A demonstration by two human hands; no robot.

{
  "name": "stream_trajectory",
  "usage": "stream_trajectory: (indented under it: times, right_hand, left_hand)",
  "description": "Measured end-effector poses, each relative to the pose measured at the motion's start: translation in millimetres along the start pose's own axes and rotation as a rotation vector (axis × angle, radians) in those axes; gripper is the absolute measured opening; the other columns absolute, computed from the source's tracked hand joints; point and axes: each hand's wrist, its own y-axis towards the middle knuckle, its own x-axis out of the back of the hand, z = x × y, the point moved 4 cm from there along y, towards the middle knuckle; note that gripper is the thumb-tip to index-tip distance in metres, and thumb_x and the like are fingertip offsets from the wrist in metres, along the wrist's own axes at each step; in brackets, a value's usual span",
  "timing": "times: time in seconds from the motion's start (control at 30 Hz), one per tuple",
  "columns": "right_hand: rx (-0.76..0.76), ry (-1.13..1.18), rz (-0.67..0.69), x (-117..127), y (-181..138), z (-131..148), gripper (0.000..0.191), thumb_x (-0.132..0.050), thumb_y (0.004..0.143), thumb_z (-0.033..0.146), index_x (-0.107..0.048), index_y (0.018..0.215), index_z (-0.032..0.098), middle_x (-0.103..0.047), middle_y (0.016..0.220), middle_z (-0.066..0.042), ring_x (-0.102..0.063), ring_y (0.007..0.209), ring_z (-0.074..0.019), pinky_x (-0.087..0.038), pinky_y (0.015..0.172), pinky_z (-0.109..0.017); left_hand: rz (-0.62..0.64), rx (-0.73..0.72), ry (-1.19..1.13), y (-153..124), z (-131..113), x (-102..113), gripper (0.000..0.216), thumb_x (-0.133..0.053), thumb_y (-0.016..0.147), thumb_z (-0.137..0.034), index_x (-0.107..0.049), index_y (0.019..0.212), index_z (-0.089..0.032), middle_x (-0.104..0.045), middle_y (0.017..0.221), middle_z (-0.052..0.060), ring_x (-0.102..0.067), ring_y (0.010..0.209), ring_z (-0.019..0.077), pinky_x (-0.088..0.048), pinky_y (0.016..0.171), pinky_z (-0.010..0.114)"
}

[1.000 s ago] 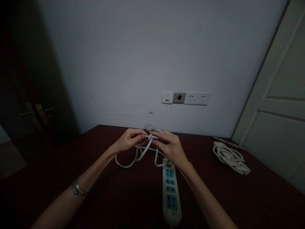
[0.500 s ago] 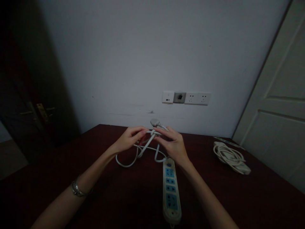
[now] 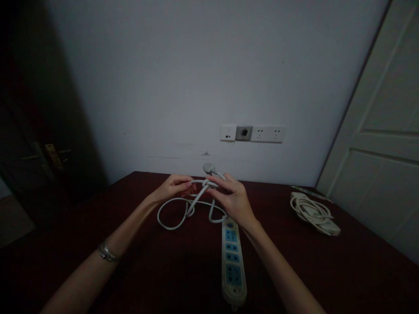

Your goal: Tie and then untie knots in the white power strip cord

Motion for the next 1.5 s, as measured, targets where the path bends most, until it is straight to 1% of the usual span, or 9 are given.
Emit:
stream_trajectory:
  times: [0.1,0.2,0.27,0.57,0.77,1.03,1.17,1.33,1.5]
  right_hand:
    - [-0.001,0.027,0.022,-2,-1,0,0.027,-0.066,0.072,0.031,-0.071,0.099,0.025,-0.052,0.069,-0.001,-0.047,0.065,-0.0142,-0.040,0.059,-0.028]
    - [-0.001,0.037,0.034,-3,-2,0,0.027,-0.066,0.072,0.030,-0.070,0.099,0.027,-0.056,0.070,-0.002,-0.049,0.068,-0.0154,-0.042,0.062,-0.029]
    - [-0.004,0.040,0.041,-2,-1,0,0.027,-0.066,0.072,0.030,-0.070,0.099,0.028,-0.057,0.071,-0.002,-0.049,0.070,-0.0158,-0.042,0.063,-0.030]
    - [0.023,0.070,0.119,-6,-1,7,0.027,-0.067,0.072,0.028,-0.070,0.099,0.027,-0.049,0.070,-0.001,-0.047,0.067,-0.0144,-0.039,0.059,-0.028]
    - [0.048,0.082,0.143,-9,-3,7,0.029,-0.066,0.073,0.026,-0.069,0.102,0.028,-0.043,0.065,0.001,-0.043,0.061,-0.0130,-0.034,0.053,-0.026]
    - [0.071,0.105,0.202,-18,-6,1,0.032,-0.066,0.074,0.025,-0.067,0.106,0.028,-0.047,0.069,0.000,-0.044,0.063,-0.0128,-0.035,0.054,-0.025]
    - [0.059,0.104,0.178,-16,-6,1,0.031,-0.065,0.075,0.026,-0.067,0.106,0.028,-0.043,0.066,0.001,-0.042,0.061,-0.0122,-0.033,0.053,-0.025]
    - [0.061,0.072,0.129,-10,-3,5,0.031,-0.064,0.075,0.025,-0.067,0.106,0.027,-0.039,0.064,0.002,-0.040,0.059,-0.0118,-0.031,0.052,-0.024]
    - [0.092,0.043,0.107,-7,-2,7,0.031,-0.065,0.074,0.025,-0.067,0.106,0.026,-0.040,0.063,0.002,-0.040,0.058,-0.0118,-0.031,0.051,-0.025]
  left_hand:
    - [0.013,0.003,0.081,-3,-7,2,0.025,-0.053,0.080,-0.036,-0.064,0.076,-0.014,-0.052,0.059,0.000,-0.042,0.050,0.0077,-0.031,0.047,0.020]
    - [0.021,-0.006,0.142,-4,-14,1,0.023,-0.052,0.080,-0.034,-0.064,0.076,-0.014,-0.058,0.068,0.004,-0.049,0.059,0.0099,-0.038,0.055,0.021]
    - [0.019,-0.006,0.164,-5,-18,0,0.022,-0.052,0.080,-0.032,-0.064,0.075,-0.014,-0.059,0.071,0.004,-0.051,0.063,0.0109,-0.039,0.059,0.022]
    - [0.079,-0.020,0.376,-10,-33,-2,0.025,-0.048,0.083,-0.032,-0.064,0.077,-0.014,-0.055,0.065,0.002,-0.046,0.060,0.0108,-0.035,0.055,0.022]
    - [0.103,-0.043,0.475,-10,-35,-6,0.029,-0.046,0.084,-0.034,-0.062,0.076,-0.012,-0.050,0.061,-0.001,-0.040,0.057,0.0087,-0.031,0.052,0.021]
    - [0.070,-0.077,0.553,-9,-35,-25,0.025,-0.044,0.084,-0.023,-0.064,0.078,-0.011,-0.053,0.063,0.000,-0.040,0.056,0.0084,-0.033,0.054,0.021]
    - [0.050,-0.095,0.518,-9,-37,-28,0.025,-0.042,0.086,-0.024,-0.063,0.083,-0.012,-0.055,0.066,0.000,-0.043,0.059,0.0089,-0.035,0.056,0.022]
    - [0.044,-0.105,0.416,-6,-33,-23,0.027,-0.041,0.088,-0.029,-0.062,0.086,-0.012,-0.057,0.073,0.002,-0.047,0.065,0.0097,-0.039,0.061,0.023]
    - [0.081,-0.051,0.210,-5,-26,-15,0.028,-0.048,0.086,-0.033,-0.061,0.102,-0.014,-0.063,0.095,0.007,-0.057,0.082,0.0129,-0.045,0.073,0.026]
